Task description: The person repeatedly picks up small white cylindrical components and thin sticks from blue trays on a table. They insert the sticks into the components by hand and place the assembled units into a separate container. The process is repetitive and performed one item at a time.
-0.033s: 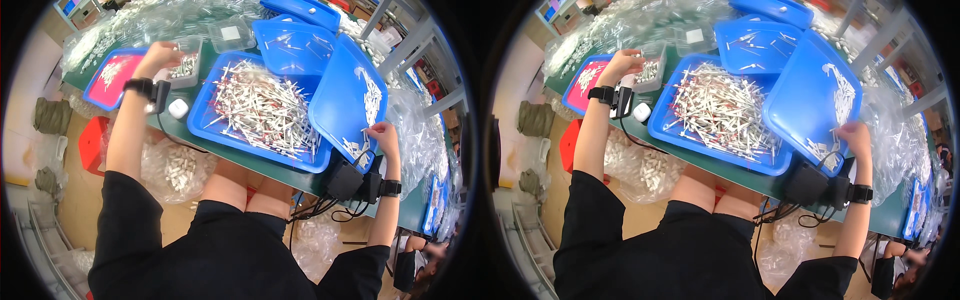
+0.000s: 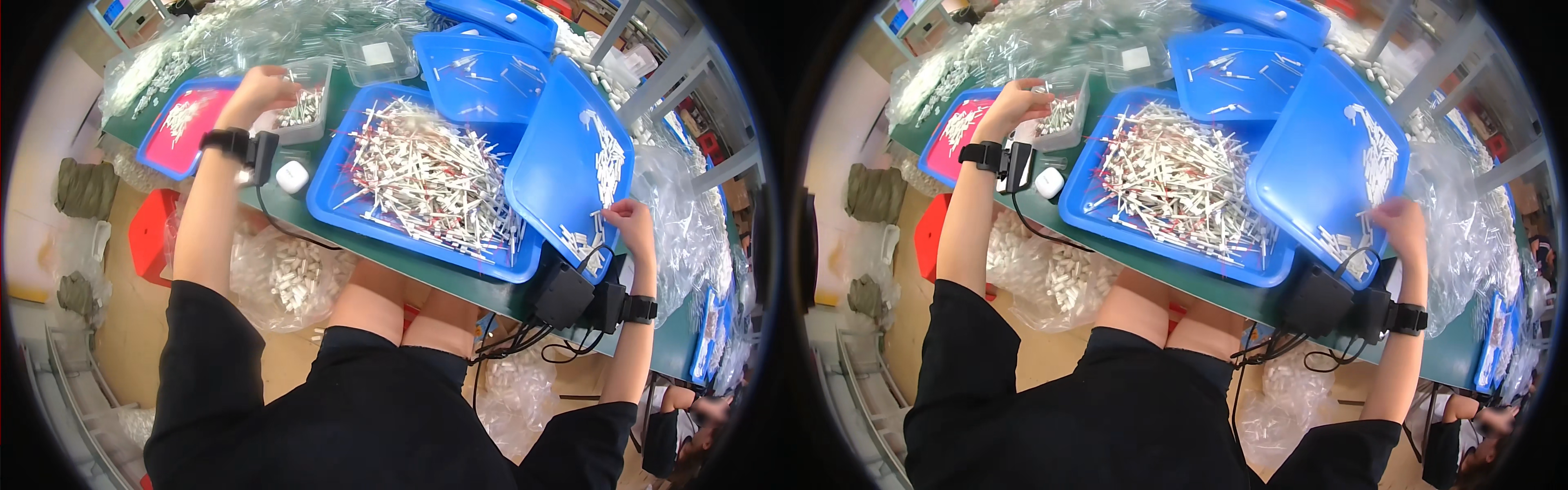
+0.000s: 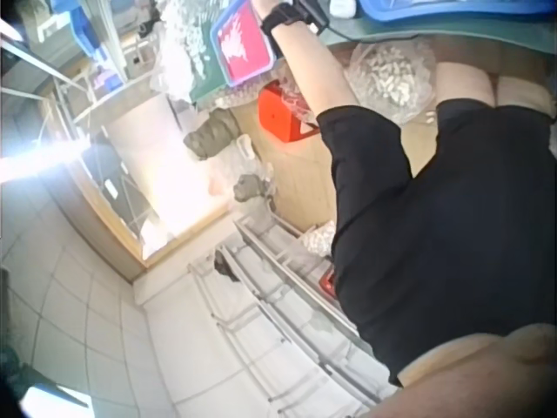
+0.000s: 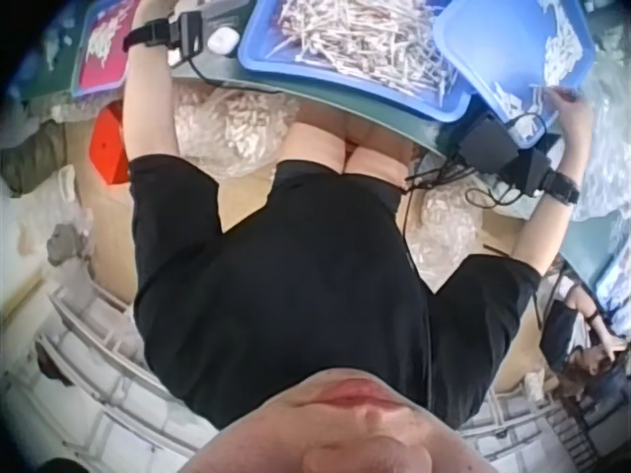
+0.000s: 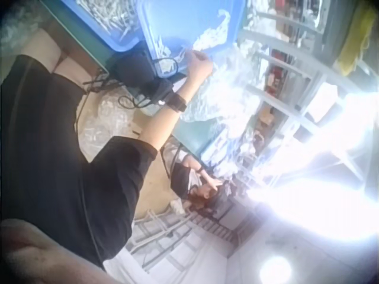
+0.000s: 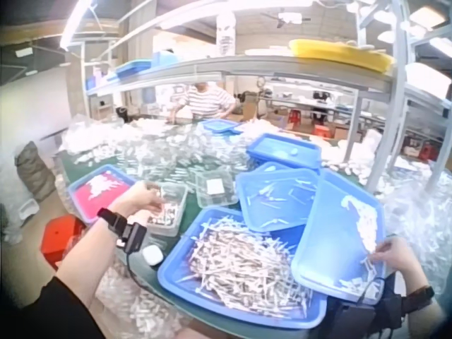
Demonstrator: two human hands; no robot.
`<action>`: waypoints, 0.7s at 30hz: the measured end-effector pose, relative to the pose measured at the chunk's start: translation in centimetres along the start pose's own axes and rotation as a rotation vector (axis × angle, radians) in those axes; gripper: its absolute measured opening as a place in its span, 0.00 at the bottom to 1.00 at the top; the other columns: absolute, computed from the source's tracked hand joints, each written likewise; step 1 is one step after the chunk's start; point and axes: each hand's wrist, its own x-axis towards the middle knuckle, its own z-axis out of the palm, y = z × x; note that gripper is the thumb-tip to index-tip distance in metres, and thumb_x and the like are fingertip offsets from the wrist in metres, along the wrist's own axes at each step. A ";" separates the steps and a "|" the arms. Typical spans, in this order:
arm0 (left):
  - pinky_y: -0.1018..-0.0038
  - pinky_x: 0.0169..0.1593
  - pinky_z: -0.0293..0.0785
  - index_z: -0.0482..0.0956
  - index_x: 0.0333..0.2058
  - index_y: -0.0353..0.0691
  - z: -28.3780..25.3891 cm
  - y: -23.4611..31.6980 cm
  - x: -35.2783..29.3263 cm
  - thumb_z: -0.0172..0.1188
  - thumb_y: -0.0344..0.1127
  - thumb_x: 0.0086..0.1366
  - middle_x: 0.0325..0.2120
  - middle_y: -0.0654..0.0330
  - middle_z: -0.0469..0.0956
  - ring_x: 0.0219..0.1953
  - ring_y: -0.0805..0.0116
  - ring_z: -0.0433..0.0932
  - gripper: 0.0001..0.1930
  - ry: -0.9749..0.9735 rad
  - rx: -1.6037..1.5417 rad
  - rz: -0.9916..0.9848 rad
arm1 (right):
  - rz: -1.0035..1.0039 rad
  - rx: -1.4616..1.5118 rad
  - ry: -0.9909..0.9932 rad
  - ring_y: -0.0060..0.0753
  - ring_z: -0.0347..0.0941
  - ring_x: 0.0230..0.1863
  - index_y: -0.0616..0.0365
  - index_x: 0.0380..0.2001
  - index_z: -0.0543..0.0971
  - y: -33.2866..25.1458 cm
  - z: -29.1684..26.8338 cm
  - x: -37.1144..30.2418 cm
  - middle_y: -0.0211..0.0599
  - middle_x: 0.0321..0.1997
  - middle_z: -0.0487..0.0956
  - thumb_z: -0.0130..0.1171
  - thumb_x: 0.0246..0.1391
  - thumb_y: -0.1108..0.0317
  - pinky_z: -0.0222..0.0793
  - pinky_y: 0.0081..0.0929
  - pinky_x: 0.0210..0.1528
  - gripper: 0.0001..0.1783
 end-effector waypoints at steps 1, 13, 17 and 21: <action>0.75 0.38 0.80 0.61 0.54 0.23 0.1 0.3 -0.5 0.61 0.24 0.54 0.36 0.47 0.77 0.33 0.65 0.80 0.29 0.007 -0.035 0.050 | -0.028 -0.012 0.051 0.30 0.76 0.27 0.63 0.25 0.80 -0.2 -0.4 -0.2 0.39 0.23 0.80 0.67 0.37 0.64 0.68 0.28 0.32 0.14; 0.73 0.46 0.75 0.53 0.59 0.23 1.5 2.5 -3.9 0.59 0.22 0.57 0.43 0.44 0.73 0.40 0.63 0.77 0.33 -0.026 -0.338 0.287 | -0.165 0.205 0.150 0.13 0.67 0.25 0.62 0.28 0.77 -5.1 -7.1 -5.9 0.27 0.26 0.77 0.61 0.47 0.71 0.60 0.15 0.27 0.07; 0.72 0.48 0.74 0.64 0.55 0.27 3.3 6.4 -11.8 0.56 0.24 0.61 0.37 0.54 0.77 0.41 0.63 0.77 0.23 -0.329 -0.594 0.558 | -0.178 0.379 0.116 0.13 0.68 0.26 0.63 0.33 0.78 -11.6 -7.5 -9.4 0.27 0.27 0.77 0.58 0.50 0.75 0.60 0.13 0.27 0.06; 0.73 0.40 0.79 0.68 0.39 0.38 11.5 8.3 -19.2 0.57 0.24 0.60 0.34 0.60 0.73 0.39 0.64 0.79 0.10 -0.557 -0.794 0.582 | -0.374 0.426 0.003 0.17 0.71 0.25 0.62 0.35 0.80 -18.2 -5.9 -14.2 0.30 0.26 0.78 0.57 0.49 0.78 0.63 0.15 0.25 0.09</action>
